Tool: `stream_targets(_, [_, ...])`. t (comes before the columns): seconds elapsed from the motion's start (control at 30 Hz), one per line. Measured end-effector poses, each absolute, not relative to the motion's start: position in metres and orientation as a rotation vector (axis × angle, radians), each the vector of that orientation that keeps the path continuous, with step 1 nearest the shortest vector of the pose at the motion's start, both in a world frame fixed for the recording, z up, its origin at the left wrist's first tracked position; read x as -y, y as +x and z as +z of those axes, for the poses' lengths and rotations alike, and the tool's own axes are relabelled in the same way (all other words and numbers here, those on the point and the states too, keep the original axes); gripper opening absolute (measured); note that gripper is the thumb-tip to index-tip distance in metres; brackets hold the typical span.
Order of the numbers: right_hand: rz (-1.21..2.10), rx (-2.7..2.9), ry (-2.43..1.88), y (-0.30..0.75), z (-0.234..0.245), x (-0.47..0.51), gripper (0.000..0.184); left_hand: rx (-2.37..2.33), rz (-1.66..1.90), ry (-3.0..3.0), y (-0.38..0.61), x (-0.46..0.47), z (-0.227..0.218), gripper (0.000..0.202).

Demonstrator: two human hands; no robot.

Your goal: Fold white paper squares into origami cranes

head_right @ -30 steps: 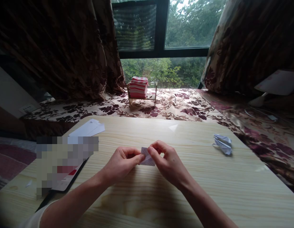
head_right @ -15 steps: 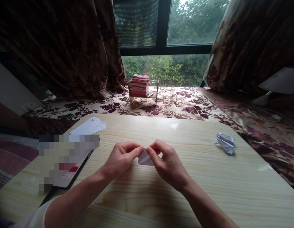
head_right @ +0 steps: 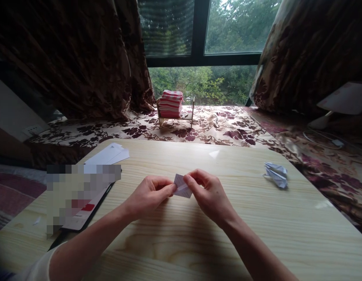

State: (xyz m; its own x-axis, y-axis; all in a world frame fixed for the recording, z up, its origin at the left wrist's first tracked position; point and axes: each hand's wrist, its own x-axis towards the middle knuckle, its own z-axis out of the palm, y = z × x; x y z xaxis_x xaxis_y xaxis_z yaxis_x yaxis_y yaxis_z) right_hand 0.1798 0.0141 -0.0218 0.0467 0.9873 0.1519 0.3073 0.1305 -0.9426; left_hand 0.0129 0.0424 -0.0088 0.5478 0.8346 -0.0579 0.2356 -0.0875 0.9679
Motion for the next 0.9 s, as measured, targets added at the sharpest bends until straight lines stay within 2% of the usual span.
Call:
stream_targets(0.2, [1.081, 1.535, -1.325, 0.181, -0.019, -0.011, 0.025, -0.899, 0.707, 1.828, 0.013, -0.039, -0.011, 0.027])
stream_targets(0.4, [1.197, 1.317, -1.242, 0.172, -0.02, -0.011, 0.028, -0.912, 0.676, 1.895, 0.015, -0.039, -0.007, 0.029])
stream_targets(0.53, [1.142, 1.22, -1.254, 0.181, -0.022, -0.018, 0.027, -0.917, 0.661, 1.882, 0.013, -0.039, -0.004, 0.027])
stream_targets(0.7, [0.905, 1.033, -1.339, 0.211, -0.025, -0.029, 0.029, -0.998, 0.659, 1.708, 0.011, -0.039, -0.011, 0.027])
stream_targets(0.83, [1.071, 1.224, -1.323, 0.201, -0.028, -0.025, 0.04, -1.077, 0.834, 1.51, 0.015, -0.041, -0.014, 0.029])
stream_targets(0.9, [1.104, 1.334, -1.309, 0.191, -0.028, -0.021, 0.038, -1.064, 0.846, 1.473, 0.017, -0.04, -0.013, 0.03])
